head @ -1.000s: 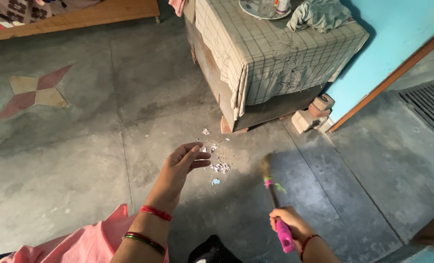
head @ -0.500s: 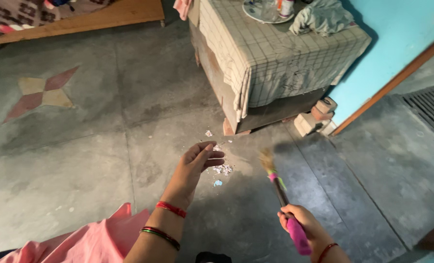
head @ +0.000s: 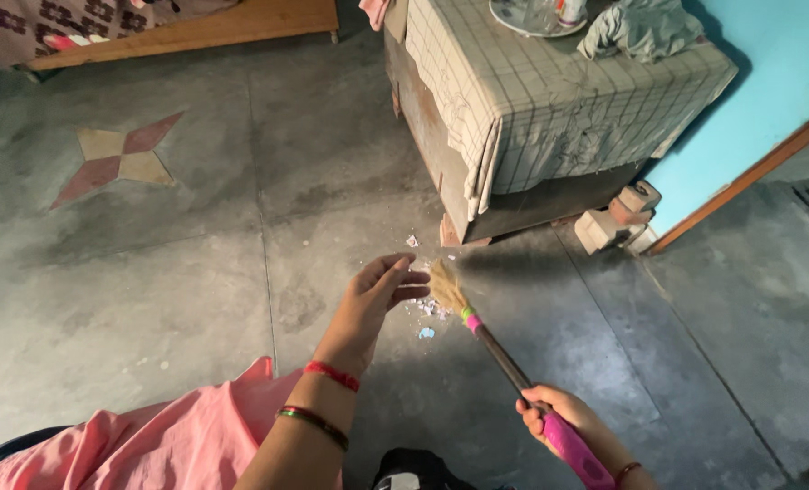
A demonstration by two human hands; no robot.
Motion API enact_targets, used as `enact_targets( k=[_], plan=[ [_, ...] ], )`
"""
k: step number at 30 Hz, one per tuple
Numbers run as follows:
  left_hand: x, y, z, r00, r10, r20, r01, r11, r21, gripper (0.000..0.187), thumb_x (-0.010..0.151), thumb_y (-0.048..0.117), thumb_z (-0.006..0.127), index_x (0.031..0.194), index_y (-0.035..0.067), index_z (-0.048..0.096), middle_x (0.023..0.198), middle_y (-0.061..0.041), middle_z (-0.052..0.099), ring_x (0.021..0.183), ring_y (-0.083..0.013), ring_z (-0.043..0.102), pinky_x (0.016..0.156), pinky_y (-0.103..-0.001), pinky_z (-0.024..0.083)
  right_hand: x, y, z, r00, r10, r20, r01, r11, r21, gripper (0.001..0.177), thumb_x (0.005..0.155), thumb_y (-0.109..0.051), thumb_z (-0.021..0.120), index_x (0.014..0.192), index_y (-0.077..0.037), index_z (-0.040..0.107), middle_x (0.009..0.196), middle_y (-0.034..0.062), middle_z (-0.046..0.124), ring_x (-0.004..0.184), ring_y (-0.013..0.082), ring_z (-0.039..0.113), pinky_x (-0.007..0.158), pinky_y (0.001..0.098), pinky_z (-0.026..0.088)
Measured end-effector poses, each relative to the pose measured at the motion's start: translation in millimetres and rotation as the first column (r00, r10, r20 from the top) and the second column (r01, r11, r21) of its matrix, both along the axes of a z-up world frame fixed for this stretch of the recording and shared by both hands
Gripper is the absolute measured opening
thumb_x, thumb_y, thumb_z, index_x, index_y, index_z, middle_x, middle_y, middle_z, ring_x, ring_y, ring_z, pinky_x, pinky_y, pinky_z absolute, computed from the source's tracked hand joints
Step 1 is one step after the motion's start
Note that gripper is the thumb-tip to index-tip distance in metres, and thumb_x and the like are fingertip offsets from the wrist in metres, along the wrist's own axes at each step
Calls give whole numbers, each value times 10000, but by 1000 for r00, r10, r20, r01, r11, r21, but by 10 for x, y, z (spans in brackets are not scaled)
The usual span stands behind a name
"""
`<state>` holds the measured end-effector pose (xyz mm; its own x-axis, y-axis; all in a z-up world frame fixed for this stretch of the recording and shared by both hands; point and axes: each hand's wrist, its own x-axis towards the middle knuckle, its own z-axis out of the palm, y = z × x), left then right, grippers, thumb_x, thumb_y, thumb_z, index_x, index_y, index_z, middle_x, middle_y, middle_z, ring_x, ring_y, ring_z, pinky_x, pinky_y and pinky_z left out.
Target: The person sweeps small debris on a tiled floor using a broom, gathering the pieces into a central pile. The person moves around a bed and a table while sweeping.
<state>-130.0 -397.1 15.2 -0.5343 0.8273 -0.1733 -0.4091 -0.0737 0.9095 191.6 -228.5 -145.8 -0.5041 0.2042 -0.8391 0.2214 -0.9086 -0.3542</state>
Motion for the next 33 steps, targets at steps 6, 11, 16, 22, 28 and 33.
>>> enact_targets(
  k=[6,11,16,22,28,33],
  plan=[
    [34,41,36,1000,-17,-5,17,1000,-3,455,1011,295,565,1332,-26,591,1110,-159,729,1021,-232,720,986,-338,525,57,118,-18,989,104,105,-133,940,315,201,908,-133,610,858,56,561,633,109,567,496,174,539,453,282,427],
    [98,2,29,999,33,-2,-33,999,-28,462,994,298,575,1316,-32,599,1110,-156,737,1015,-239,735,967,-353,529,-9,360,-298,958,190,214,-239,942,237,209,913,-134,584,833,56,547,606,151,575,500,237,553,489,335,456],
    [248,140,92,999,47,-18,-49,994,-98,458,992,309,582,1313,-16,604,1105,-148,744,1020,-228,733,983,-337,520,-54,359,-138,954,260,148,-291,920,263,186,913,-101,643,994,25,534,774,139,614,557,166,570,476,281,456],
    [418,451,169,998,51,-37,-53,997,-53,459,994,316,586,1316,-10,613,1100,-143,734,1005,-214,721,962,-332,530,125,464,159,984,131,118,-157,956,250,237,887,-81,653,1092,-31,546,818,122,624,563,154,567,473,283,472],
    [635,613,152,995,96,-32,-98,991,-90,440,994,300,590,1299,-17,617,1093,-145,744,999,-219,727,934,-326,546,198,1249,-385,983,99,155,-150,916,372,186,888,-82,619,855,94,568,655,144,597,510,223,573,459,338,474],
    [739,538,138,985,169,-34,-172,979,-111,424,997,277,585,1293,-24,624,1085,-148,736,1008,-232,722,941,-338,537,124,1849,-752,968,165,187,-233,870,436,174,861,-70,640,815,83,570,657,161,604,514,242,594,462,373,478]
  ],
)
